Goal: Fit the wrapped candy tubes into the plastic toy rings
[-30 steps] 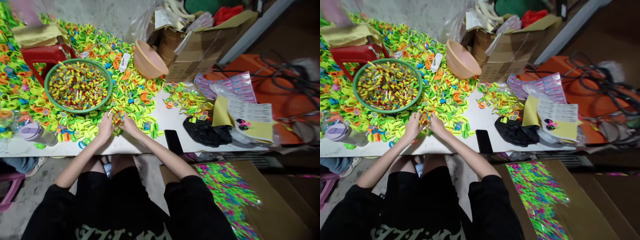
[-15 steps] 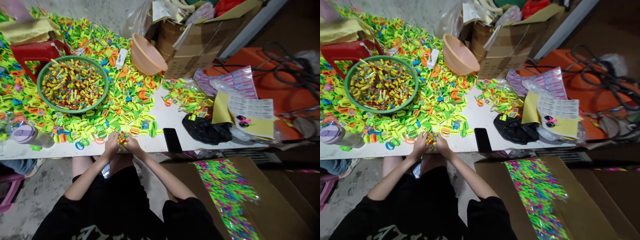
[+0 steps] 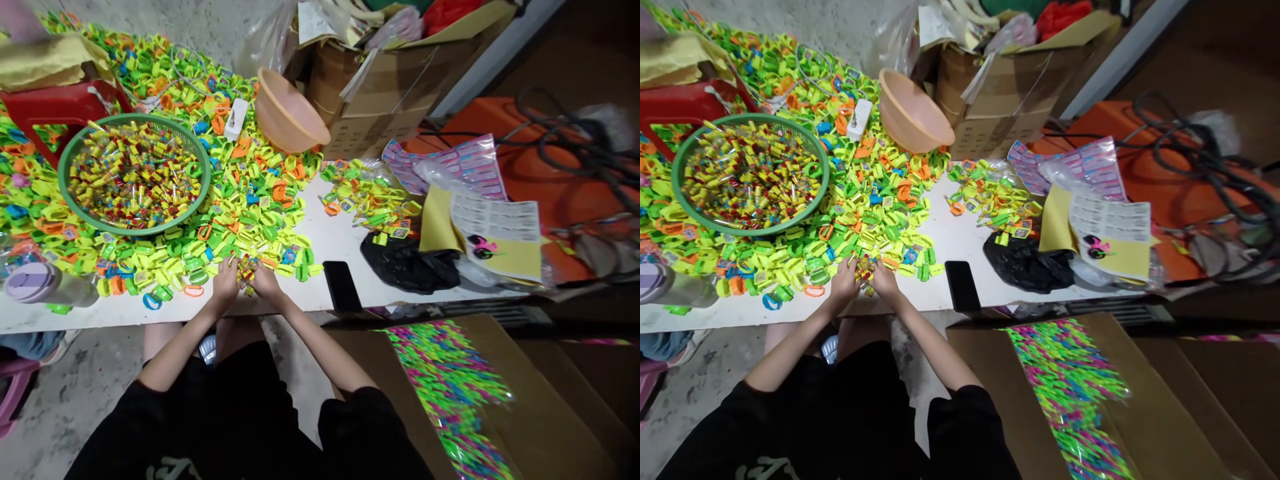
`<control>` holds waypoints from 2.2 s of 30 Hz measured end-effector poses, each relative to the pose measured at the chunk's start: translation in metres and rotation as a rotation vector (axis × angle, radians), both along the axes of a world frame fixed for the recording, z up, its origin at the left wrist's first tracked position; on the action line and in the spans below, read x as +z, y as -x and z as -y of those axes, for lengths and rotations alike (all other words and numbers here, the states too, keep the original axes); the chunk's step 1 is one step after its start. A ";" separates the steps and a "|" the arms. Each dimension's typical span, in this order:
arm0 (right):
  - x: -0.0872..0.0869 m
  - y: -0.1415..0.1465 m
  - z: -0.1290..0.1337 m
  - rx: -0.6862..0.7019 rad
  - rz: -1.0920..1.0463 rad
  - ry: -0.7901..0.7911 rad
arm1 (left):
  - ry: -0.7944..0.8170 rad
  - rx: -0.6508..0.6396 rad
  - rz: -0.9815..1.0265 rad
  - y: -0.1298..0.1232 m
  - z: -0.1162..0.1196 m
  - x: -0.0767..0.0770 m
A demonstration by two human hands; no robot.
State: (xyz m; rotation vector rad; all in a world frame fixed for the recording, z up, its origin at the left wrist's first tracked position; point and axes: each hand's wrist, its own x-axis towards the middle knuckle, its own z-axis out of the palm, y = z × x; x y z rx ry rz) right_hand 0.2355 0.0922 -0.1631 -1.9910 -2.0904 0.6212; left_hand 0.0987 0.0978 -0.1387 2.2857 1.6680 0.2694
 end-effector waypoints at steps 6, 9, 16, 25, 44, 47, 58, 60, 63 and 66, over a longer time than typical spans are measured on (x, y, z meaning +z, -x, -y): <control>0.004 -0.011 -0.022 -0.010 0.042 -0.064 | -0.020 -0.005 0.014 -0.009 -0.023 -0.001; 0.004 -0.015 -0.025 0.006 0.065 -0.079 | -0.034 -0.026 0.018 -0.010 -0.029 -0.005; -0.003 -0.015 -0.011 0.051 0.103 -0.074 | -0.091 -0.087 0.027 -0.003 -0.018 -0.028; 0.008 -0.026 0.003 0.102 0.121 -0.068 | -0.169 -0.168 0.053 0.017 -0.006 -0.035; 0.001 -0.045 0.036 0.126 -0.153 -0.227 | -0.240 -0.309 0.138 0.053 0.028 -0.052; 0.004 -0.047 0.040 0.038 -0.177 -0.306 | -0.258 -0.314 0.237 0.055 0.041 -0.057; 0.010 -0.049 0.066 -0.117 -0.080 -0.230 | -0.296 -0.145 0.319 0.072 0.059 -0.079; 0.010 -0.043 0.069 -0.130 -0.092 -0.165 | -0.300 -0.148 0.316 0.074 0.058 -0.082; 0.011 -0.034 0.067 -0.155 -0.055 -0.050 | -0.291 -0.148 0.316 0.074 0.060 -0.083; 0.010 -0.025 0.061 -0.179 -0.024 0.009 | -0.286 -0.140 0.313 0.073 0.062 -0.082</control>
